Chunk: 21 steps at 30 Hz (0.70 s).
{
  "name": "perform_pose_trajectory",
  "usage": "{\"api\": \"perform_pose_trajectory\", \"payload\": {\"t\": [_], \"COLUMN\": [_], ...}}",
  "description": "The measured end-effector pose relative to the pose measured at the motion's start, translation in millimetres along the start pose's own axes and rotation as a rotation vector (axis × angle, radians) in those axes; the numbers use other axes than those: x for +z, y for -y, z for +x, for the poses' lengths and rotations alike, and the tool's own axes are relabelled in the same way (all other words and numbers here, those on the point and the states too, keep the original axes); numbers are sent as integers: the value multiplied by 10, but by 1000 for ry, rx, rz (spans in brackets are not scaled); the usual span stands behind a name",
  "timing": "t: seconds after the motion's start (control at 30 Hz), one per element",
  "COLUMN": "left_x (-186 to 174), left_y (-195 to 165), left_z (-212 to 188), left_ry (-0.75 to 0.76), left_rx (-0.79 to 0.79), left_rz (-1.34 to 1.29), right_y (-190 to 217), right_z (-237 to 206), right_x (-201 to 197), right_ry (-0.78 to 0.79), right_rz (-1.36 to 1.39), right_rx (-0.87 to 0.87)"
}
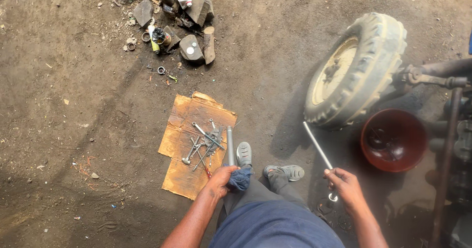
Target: The person uses a T-handle wrench to tighten bolts on a tractor engine. They briefly pick up a rag from a cardboard sheet on the ground and continue working on the engine while another person stands nearby holding cups.
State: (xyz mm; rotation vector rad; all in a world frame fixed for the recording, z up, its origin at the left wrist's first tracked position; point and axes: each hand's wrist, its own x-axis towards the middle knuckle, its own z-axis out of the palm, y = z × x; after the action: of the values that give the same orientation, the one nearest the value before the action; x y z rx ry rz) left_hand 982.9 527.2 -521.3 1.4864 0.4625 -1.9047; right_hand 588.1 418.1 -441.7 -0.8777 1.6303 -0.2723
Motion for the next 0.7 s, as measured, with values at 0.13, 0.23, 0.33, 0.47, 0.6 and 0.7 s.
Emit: {"api": "perform_pose_trajectory", "payload": {"t": [0.13,0.23,0.33,0.47,0.6,0.7], "left_x": [-585,-1010,-1404,-1841,-2158,-2378], "left_y": [-82,-79,-50,-26,-86,-157], "left_z": [154,342,585,998,1572,2042], "left_ry": [-111,-181,-220,-290,-387,-455], "left_rx": [-19,-32,-6,35,73,117], "left_rz": [4,-62,-192,-342,-459,-484], "right_y": [356,551,632,414,-144,-613], "right_z": [-30,-7,128,564,1198,1666], "right_x": [448,693,866,998,1082,1167], "right_ry": [59,98,166,173,208,265], "right_rz": [-160,-340,-418,-661,-870,-953], "right_rx": [60,-16,101,176,144,67]}}
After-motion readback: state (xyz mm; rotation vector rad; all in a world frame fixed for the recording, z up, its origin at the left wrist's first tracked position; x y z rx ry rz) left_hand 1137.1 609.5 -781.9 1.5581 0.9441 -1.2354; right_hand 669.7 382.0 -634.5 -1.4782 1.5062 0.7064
